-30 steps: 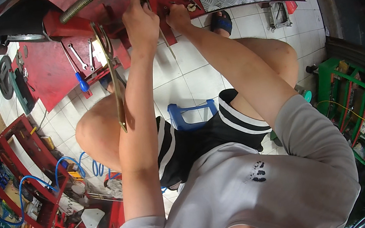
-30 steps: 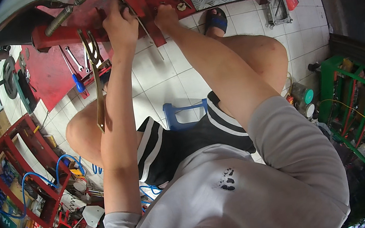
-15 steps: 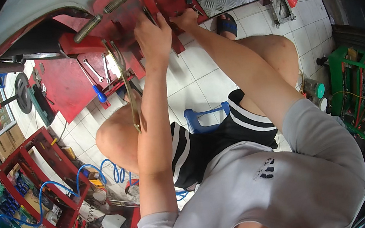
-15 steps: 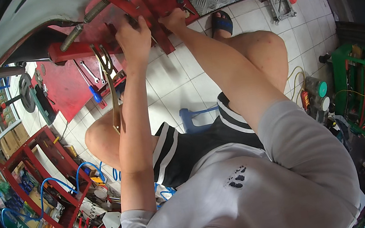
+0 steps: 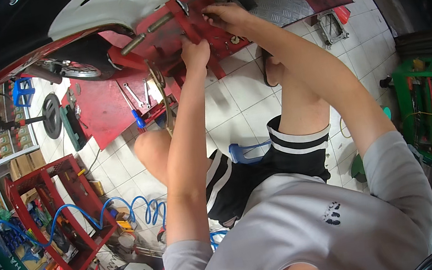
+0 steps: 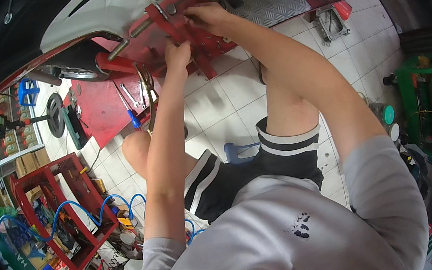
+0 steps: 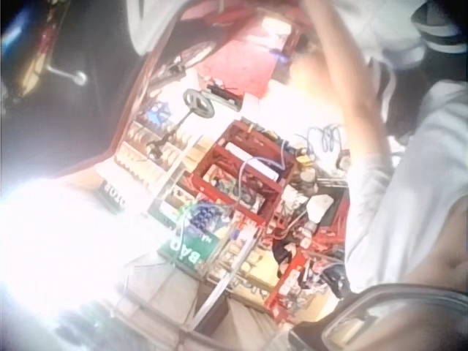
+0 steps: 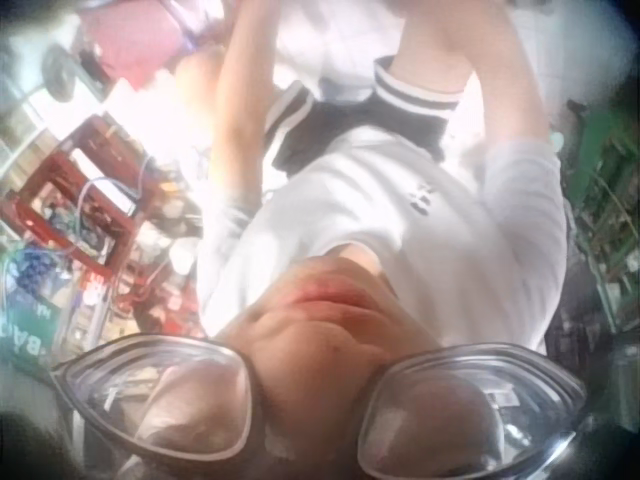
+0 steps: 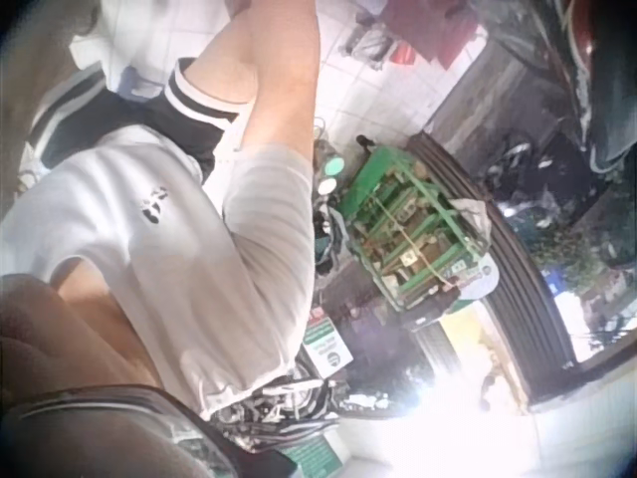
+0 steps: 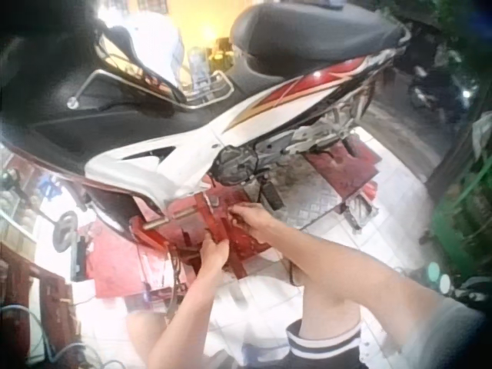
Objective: The person sits on a stool and assembles a metal bracket by hand. They insert a small metal pin into a hole on the bracket, then attach a curved metal rod to the bracket using the pin. The person repeatedly adjusts the components to ensure they fit together properly.
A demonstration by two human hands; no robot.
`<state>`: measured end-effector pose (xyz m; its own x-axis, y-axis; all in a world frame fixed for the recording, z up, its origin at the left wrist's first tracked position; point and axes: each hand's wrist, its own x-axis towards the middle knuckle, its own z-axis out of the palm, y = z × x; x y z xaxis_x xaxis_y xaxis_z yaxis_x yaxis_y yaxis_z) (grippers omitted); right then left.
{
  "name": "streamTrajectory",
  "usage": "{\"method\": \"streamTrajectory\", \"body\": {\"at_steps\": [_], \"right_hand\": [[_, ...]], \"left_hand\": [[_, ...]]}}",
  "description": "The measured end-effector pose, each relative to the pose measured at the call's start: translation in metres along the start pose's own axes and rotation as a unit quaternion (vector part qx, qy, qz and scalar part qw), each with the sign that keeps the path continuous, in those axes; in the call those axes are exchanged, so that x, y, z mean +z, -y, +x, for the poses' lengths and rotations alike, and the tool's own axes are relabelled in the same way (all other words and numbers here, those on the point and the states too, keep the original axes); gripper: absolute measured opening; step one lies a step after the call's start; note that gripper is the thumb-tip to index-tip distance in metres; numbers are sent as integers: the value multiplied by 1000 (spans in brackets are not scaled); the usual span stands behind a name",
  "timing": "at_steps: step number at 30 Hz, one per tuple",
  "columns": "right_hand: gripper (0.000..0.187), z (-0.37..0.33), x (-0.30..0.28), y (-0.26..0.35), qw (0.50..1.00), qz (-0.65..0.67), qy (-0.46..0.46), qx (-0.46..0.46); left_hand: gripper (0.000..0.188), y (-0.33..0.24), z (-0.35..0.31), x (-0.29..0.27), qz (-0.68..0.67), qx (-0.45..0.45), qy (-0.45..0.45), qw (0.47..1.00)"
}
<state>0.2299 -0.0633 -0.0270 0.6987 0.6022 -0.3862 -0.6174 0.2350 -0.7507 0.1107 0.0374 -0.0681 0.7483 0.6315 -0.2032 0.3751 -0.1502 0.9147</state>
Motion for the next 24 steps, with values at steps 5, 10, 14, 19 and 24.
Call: {"method": "streamTrajectory", "body": {"at_steps": [5,10,14,19,24], "right_hand": [[14,24,-4,-19,990,-119,10,70],[16,44,-12,-27,980,-189,1,61],[18,42,-5,-26,979,-188,42,65],[22,50,-6,-25,963,-260,62,39],[19,50,-3,-23,965,-258,52,22]], "left_hand": [[37,-31,15,-28,-9,-184,163,969],[47,-52,9,-62,56,-195,271,941],[76,-52,12,-93,27,-181,377,908],[80,-32,18,-101,8,-170,385,907],[76,-38,20,-93,45,-124,346,929]]}}
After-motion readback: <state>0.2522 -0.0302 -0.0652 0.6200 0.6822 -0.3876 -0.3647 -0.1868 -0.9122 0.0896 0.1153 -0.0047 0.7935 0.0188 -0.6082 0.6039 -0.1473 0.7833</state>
